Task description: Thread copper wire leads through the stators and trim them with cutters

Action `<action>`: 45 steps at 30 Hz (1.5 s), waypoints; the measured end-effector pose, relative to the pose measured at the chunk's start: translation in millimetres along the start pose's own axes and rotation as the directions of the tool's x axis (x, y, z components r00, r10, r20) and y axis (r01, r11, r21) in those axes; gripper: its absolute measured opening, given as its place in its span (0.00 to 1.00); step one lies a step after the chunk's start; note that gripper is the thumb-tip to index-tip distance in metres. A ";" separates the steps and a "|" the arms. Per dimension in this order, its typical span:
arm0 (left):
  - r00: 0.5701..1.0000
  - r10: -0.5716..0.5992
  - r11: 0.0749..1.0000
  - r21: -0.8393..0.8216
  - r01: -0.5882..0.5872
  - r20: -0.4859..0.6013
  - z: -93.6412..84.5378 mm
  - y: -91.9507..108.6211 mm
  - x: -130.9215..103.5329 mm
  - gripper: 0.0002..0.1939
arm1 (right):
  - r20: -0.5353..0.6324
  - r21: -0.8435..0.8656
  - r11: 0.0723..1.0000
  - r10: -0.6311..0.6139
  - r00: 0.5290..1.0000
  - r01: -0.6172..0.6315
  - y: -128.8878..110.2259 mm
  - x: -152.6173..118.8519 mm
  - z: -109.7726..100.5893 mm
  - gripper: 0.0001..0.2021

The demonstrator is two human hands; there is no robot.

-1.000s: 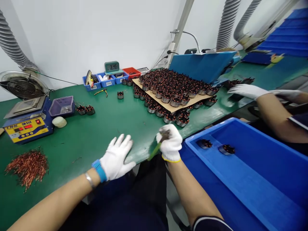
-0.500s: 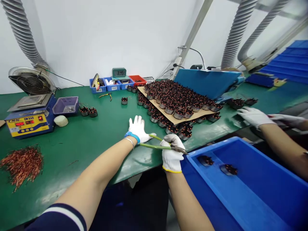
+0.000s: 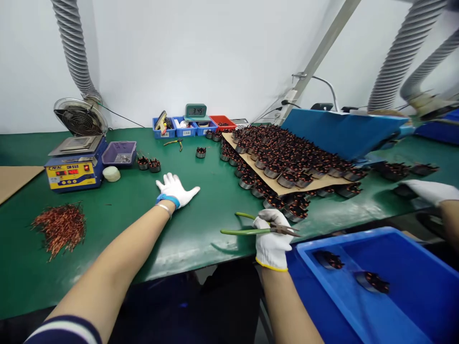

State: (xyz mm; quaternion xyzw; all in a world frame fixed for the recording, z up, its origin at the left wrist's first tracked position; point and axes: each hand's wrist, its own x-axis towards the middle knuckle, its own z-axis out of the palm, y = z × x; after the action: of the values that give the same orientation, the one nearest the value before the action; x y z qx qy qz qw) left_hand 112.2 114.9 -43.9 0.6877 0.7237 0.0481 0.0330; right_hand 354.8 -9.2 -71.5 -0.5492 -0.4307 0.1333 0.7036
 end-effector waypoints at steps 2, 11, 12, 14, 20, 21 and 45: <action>1.000 -0.019 0.999 0.026 0.019 0.000 -6.6 -21.3 -19.0 0.59 | 0.000 -0.005 1.000 -0.009 1.000 0.009 -0.2 -0.2 0.7 0.05; 0.855 0.517 0.855 -0.029 -0.518 -0.025 1.2 33.0 -101.3 0.52 | -0.022 0.014 0.999 0.033 0.999 -0.032 -6.3 -2.3 1.3 0.06; 0.880 0.474 0.879 -0.058 -0.474 -0.001 5.7 42.7 -100.4 0.52 | -0.028 0.019 0.999 0.037 0.999 -0.036 -6.2 -3.1 0.9 0.06; 0.930 0.367 0.929 -0.056 -0.367 -0.010 10.8 48.5 -88.9 0.52 | -0.040 0.034 0.999 0.035 0.999 -0.034 -5.6 -4.6 0.1 0.06; 0.956 0.238 0.970 -0.002 -0.241 -0.170 5.1 33.5 -33.1 0.48 | -0.018 0.021 1.000 -0.010 1.000 0.011 -2.6 -4.1 -1.1 0.06; 0.932 0.315 0.947 0.005 -0.320 -0.180 5.2 39.8 -27.0 0.47 | -0.010 0.005 1.000 -0.023 1.000 0.024 -2.0 -3.4 -1.4 0.05; 0.983 -0.157 0.988 -0.024 0.156 -0.093 4.7 -40.0 -23.1 0.55 | -0.003 0.031 0.991 0.134 0.991 -0.134 -4.8 -3.8 0.2 0.09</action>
State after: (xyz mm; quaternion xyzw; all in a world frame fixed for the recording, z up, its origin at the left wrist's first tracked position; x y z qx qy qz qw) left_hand 74.2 89.9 -53.6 0.6254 0.7758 0.0836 0.0080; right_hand 350.9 -13.3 -69.0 -0.5664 -0.3890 0.1854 0.7025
